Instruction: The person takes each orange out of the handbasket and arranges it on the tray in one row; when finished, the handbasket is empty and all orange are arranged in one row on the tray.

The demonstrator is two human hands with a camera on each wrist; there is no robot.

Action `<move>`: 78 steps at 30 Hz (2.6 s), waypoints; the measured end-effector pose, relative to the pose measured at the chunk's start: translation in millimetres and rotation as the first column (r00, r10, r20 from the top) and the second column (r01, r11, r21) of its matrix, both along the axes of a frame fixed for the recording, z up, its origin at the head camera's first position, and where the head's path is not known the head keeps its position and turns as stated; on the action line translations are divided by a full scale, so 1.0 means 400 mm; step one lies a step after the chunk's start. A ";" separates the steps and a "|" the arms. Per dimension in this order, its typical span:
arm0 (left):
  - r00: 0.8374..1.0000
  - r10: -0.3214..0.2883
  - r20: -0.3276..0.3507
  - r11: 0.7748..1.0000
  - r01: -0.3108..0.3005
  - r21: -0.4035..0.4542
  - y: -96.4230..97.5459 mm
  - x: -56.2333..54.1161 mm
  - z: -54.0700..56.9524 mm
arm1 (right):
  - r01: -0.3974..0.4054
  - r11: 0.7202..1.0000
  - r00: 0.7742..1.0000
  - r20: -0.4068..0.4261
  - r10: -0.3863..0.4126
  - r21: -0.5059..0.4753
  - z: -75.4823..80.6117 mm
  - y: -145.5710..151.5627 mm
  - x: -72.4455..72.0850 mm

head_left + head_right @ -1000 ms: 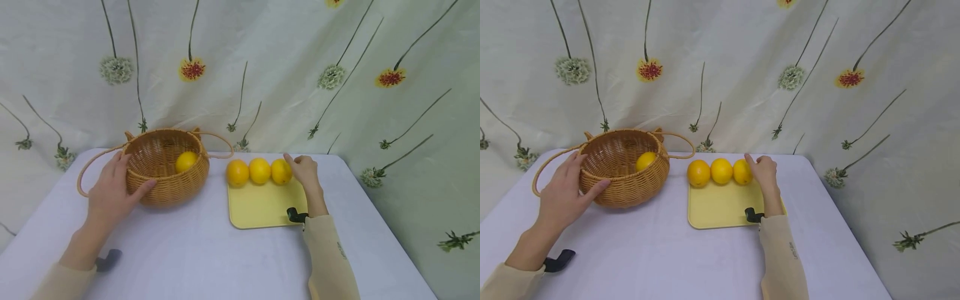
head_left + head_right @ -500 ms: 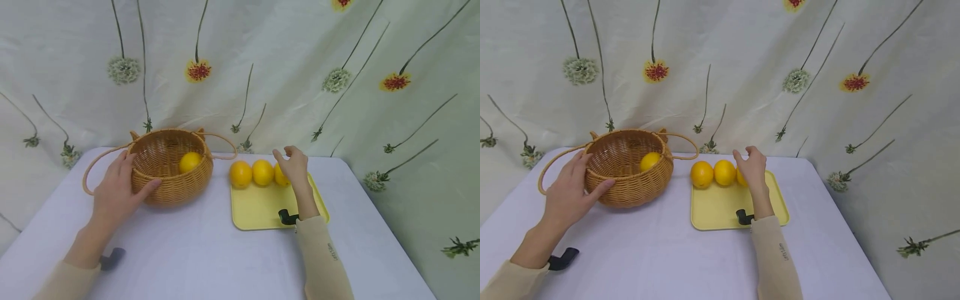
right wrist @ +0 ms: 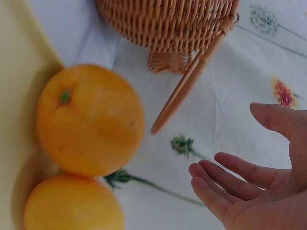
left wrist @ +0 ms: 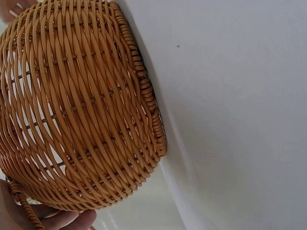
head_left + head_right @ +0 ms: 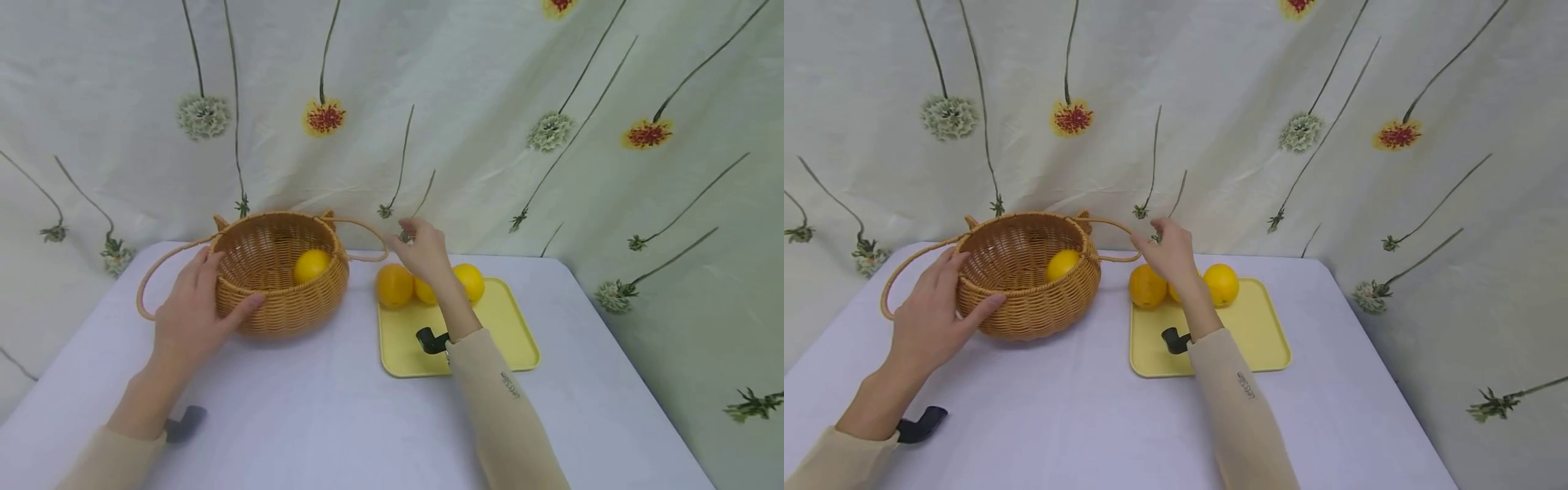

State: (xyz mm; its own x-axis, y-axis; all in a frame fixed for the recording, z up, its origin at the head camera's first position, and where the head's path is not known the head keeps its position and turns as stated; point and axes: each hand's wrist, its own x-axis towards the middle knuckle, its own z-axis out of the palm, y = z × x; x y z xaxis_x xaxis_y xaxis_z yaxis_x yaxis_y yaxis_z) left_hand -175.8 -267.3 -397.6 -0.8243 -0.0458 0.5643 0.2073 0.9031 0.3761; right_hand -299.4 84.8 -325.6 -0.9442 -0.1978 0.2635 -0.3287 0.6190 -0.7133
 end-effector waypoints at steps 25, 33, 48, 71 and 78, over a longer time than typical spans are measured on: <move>0.999 0.012 0.051 1.000 -0.013 0.011 -0.003 0.005 0.006 | -0.278 0.921 0.958 0.006 0.287 0.271 0.054 -0.257 0.010; 1.000 0.009 0.022 1.000 -0.009 0.008 -0.002 0.000 0.003 | -0.259 0.924 0.955 -0.071 0.289 0.280 0.053 -0.315 0.009; 0.998 0.008 -0.056 1.000 -0.007 0.005 0.007 -0.001 -0.003 | -0.278 0.730 0.942 0.030 0.333 0.624 0.028 -0.399 -0.003; 0.996 -0.002 -0.092 1.000 0.003 0.007 0.012 0.001 -0.003 | -0.202 0.623 0.979 0.132 0.158 0.755 -0.003 -0.458 -0.001; 0.997 0.002 -0.077 1.000 -0.001 0.006 0.013 0.002 0.003 | -0.283 0.600 0.957 0.266 0.118 0.749 0.017 -0.459 0.011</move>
